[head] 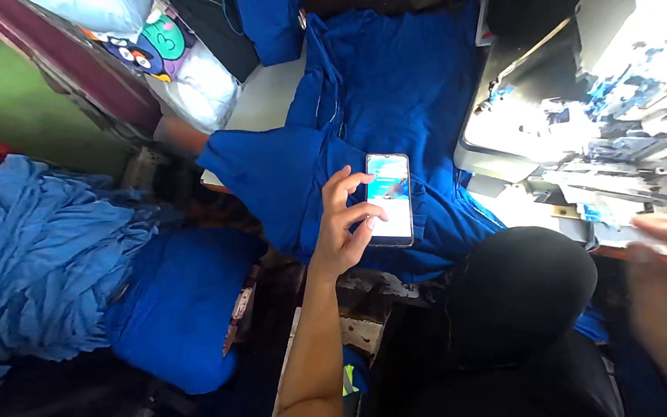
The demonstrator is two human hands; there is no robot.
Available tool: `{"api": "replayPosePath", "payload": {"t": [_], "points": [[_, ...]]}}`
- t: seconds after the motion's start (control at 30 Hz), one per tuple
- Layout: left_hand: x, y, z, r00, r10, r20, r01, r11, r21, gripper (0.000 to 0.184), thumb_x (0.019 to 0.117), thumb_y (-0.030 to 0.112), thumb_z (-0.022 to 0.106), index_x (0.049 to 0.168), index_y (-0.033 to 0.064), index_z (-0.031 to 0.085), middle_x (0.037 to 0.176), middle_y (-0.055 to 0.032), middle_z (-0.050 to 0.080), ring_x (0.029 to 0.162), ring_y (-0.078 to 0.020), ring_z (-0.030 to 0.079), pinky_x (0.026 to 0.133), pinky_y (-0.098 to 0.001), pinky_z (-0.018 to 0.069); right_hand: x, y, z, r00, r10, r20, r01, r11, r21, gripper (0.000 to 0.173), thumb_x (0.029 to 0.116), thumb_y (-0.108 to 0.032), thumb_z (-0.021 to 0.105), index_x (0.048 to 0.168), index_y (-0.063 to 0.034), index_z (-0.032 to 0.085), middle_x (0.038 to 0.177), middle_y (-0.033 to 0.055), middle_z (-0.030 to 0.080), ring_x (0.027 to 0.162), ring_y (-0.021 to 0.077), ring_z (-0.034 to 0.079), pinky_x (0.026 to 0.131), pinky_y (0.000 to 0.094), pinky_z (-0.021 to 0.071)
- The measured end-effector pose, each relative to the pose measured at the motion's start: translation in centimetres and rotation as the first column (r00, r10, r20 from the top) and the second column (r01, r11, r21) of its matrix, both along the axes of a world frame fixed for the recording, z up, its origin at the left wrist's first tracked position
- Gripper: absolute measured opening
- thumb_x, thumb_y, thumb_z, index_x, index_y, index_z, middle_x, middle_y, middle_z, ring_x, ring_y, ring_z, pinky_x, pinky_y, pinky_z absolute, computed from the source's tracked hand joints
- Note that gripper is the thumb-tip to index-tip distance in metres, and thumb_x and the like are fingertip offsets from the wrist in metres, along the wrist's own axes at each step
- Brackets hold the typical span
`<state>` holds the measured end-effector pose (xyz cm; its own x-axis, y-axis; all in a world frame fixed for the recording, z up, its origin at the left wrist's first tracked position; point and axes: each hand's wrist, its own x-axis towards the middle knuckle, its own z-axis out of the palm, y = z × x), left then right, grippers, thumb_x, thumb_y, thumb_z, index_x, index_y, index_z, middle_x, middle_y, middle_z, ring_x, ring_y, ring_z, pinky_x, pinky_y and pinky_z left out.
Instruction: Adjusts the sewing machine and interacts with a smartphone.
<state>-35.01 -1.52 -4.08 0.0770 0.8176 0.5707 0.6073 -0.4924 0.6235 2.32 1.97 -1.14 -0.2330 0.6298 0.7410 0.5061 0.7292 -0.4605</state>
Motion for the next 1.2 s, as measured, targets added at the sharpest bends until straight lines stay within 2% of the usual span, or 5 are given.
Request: {"api": "replayPosePath", "payload": {"t": [0.07,0.23,0.73,0.97,1.2], "points": [[0.2,-0.5,-0.5,0.999,-0.036,-0.002,0.036,0.999,0.019,0.042,0.1048,0.045,0.043,0.088,0.0235,0.075,0.146,-0.0065,0.051,0.151,-0.0298,0.024,0.124,-0.0504,0.0166,-2.3,-0.6,-0.7,0.991,0.129,0.037,-0.129,0.991,0.020,0.017,0.1021,-0.017,0.059,0.115,-0.0136,0.069,0.114,0.0049,0.064,0.110,0.0128,0.060,0.096,0.0253,0.0484],[0.0,-1.5,-1.4,0.999,-0.039,-0.019,0.039,0.999,-0.003,0.045,0.1058,0.047,0.042,0.089,0.0230,0.076,0.148,-0.0064,0.050,0.153,-0.0317,0.019,0.125,-0.0525,0.0093,-4.7,-1.2,-2.9,0.971,0.209,0.114,-0.204,0.978,-0.051,0.020,0.1010,-0.012,0.058,0.112,-0.0121,0.075,0.103,0.0165,0.071,0.098,0.0233,0.066,0.089,0.0307,0.0503],[0.7,-1.4,-2.1,0.990,-0.088,-0.112,0.087,0.996,-0.017,0.043,0.1044,0.052,0.041,0.100,0.0290,0.078,0.156,-0.0074,0.043,0.154,-0.0347,0.013,0.124,-0.0562,0.0055,-4.5,-1.2,-3.8,0.967,0.142,0.211,-0.140,0.990,-0.025,0.023,0.1029,-0.019,0.057,0.116,-0.0176,0.075,0.103,0.0108,0.073,0.092,0.0233,0.066,0.086,0.0401,0.0467],[1.0,-1.6,-2.5,0.985,-0.091,-0.147,0.086,0.995,-0.044,0.042,0.1057,0.046,0.041,0.100,0.0281,0.078,0.156,-0.0087,0.043,0.154,-0.0348,0.013,0.124,-0.0577,0.0040,-4.6,-1.1,-4.1,0.968,0.154,0.201,-0.158,0.987,0.004,0.023,0.1017,-0.018,0.056,0.114,-0.0170,0.075,0.102,0.0090,0.071,0.094,0.0204,0.062,0.086,0.0369,0.0432],[0.8,-1.8,-2.4,0.996,-0.083,0.023,0.084,0.995,-0.047,0.045,0.1041,0.057,0.039,0.115,0.0304,0.074,0.158,-0.0037,0.039,0.155,-0.0310,0.013,0.126,-0.0540,0.0083,-4.6,-1.1,-4.2,0.969,0.186,0.161,-0.186,0.982,-0.015,0.022,0.1015,-0.017,0.056,0.114,-0.0167,0.074,0.103,0.0081,0.070,0.095,0.0191,0.062,0.087,0.0354,0.0437]]}}
